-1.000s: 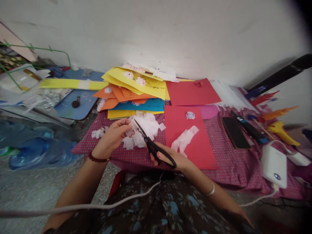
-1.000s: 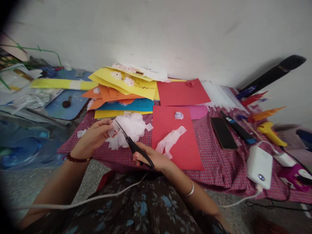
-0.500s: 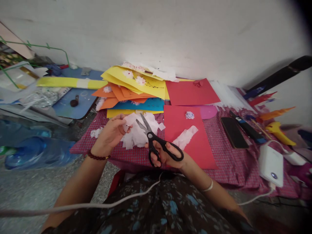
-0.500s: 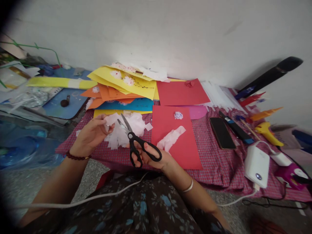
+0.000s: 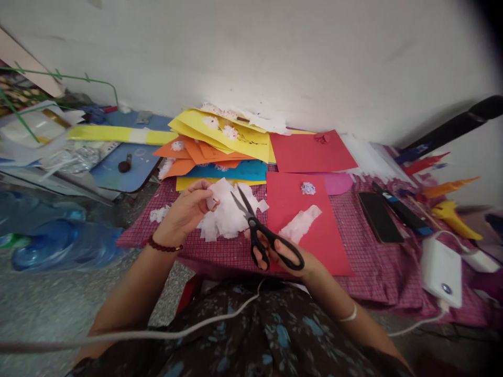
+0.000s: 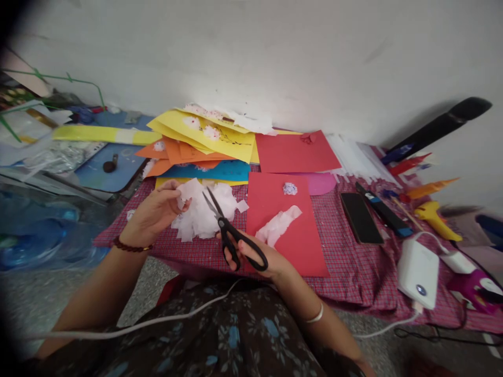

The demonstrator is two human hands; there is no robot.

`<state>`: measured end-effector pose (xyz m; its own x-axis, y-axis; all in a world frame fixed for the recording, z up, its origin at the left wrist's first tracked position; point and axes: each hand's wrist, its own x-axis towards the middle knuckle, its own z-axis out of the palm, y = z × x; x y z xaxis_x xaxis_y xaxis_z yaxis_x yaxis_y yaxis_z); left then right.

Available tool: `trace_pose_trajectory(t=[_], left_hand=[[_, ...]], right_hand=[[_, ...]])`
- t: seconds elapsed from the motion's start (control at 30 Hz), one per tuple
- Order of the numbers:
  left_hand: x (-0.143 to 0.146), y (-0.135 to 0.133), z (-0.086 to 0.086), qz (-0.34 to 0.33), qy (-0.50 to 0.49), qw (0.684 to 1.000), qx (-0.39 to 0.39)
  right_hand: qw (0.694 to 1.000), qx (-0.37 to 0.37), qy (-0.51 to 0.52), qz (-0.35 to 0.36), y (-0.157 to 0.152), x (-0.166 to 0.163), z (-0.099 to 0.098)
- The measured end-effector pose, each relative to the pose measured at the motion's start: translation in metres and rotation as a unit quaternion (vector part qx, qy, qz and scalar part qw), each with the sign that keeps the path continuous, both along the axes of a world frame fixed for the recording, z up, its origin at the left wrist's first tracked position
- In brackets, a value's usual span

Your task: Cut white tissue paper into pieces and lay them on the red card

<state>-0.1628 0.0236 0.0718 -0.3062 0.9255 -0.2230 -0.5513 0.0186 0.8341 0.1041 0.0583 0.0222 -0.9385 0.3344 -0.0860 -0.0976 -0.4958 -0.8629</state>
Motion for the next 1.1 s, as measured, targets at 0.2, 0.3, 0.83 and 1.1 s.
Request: trace_pose_trajectory(t=[0.2, 0.3, 0.83, 1.1], left_hand=[[0.003, -0.003, 0.0, -0.017, -0.002, 0.999, -0.028], [0.005, -0.004, -0.001, -0.039, 0.019, 0.998, -0.042], [0.014, 0.001, -0.003, -0.063, 0.002, 0.997, -0.037], [0.006, -0.004, -0.008, -0.057, 0.024, 0.994, -0.087]], right_hand=[[0.994, 0.095, -0.047, 0.023, -0.004, -0.001, 0.01], [0.991, 0.128, -0.047, 0.015, 0.0, -0.007, 0.009], [0.986, 0.147, -0.067, -0.033, -0.001, -0.014, 0.011], [0.988, 0.108, -0.087, -0.071, 0.001, -0.016, 0.008]])
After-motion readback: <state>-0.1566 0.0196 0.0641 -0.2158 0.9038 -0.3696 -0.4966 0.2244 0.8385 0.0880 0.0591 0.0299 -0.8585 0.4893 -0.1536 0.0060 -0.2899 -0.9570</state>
